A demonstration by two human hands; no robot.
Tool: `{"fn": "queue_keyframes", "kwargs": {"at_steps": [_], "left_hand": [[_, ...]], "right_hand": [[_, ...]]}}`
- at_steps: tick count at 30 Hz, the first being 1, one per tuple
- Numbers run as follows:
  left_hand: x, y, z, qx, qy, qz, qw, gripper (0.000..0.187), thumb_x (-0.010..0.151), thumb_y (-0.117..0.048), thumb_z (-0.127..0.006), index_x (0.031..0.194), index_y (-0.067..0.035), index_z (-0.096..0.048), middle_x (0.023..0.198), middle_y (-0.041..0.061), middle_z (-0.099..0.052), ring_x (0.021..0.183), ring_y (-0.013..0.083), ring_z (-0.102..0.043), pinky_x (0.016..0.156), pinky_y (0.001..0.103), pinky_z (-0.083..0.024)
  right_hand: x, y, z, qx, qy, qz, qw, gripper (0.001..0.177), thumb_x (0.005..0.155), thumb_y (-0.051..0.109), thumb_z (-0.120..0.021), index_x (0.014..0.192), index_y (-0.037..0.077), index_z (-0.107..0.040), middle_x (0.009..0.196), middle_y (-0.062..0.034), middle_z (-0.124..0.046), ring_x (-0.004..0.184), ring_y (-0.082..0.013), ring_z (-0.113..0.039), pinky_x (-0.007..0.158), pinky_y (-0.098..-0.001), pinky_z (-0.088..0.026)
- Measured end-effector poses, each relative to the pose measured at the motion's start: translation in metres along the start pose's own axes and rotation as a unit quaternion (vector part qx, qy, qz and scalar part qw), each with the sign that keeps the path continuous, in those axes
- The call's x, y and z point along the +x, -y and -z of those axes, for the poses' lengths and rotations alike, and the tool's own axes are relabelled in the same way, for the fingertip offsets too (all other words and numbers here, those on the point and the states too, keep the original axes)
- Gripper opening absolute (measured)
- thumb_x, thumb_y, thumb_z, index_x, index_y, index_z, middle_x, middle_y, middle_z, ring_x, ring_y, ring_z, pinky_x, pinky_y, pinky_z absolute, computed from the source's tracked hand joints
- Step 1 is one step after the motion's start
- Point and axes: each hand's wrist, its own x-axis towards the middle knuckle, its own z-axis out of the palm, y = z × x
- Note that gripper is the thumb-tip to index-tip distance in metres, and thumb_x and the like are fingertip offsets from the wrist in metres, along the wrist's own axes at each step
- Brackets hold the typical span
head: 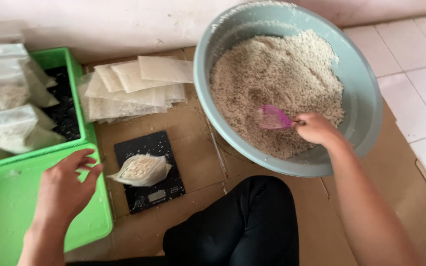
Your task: Scooping grains from a large basin into small plastic bags and weighing them on a digital scale.
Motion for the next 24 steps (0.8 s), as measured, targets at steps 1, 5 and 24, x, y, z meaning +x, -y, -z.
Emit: {"fn": "queue_keyframes", "kwargs": {"at_steps": [1, 5, 24], "left_hand": [[-0.003, 0.003, -0.002, -0.003, -0.004, 0.005, 1.0, 0.036, 0.085, -0.021, -0.068, 0.121, -0.012, -0.069, 0.098, 0.002, -0.076, 0.091, 0.0202, -0.07, 0.089, 0.036, -0.054], [-0.009, 0.002, -0.004, -0.03, -0.055, -0.174, 0.983, 0.038, 0.085, -0.01, -0.067, 0.122, -0.006, -0.065, 0.104, 0.01, -0.072, 0.092, 0.0254, -0.068, 0.083, 0.039, -0.053], [-0.031, -0.005, -0.01, -0.052, -0.031, -0.377, 0.924, 0.05, 0.058, -0.007, -0.061, 0.107, -0.013, -0.069, 0.131, 0.022, -0.048, 0.116, 0.0426, -0.056, 0.099, 0.05, -0.047]], "right_hand": [[-0.002, -0.002, -0.002, -0.005, -0.002, 0.004, 1.0, 0.04, 0.099, 0.013, -0.041, 0.134, 0.018, -0.06, 0.111, -0.0056, -0.067, 0.068, -0.018, -0.051, 0.058, -0.0297, -0.036], [-0.019, -0.007, 0.0, -0.018, -0.022, -0.011, 1.0, 0.04, 0.101, 0.024, -0.043, 0.141, 0.022, -0.052, 0.153, -0.0033, -0.041, 0.107, -0.0209, -0.042, 0.09, -0.0393, -0.037], [-0.168, 0.063, -0.018, 0.084, -0.18, 0.233, 0.952, 0.029, 0.094, 0.022, -0.061, 0.118, 0.011, -0.073, 0.1, -0.0235, -0.074, 0.096, -0.0355, -0.068, 0.084, -0.0485, -0.051]]}}
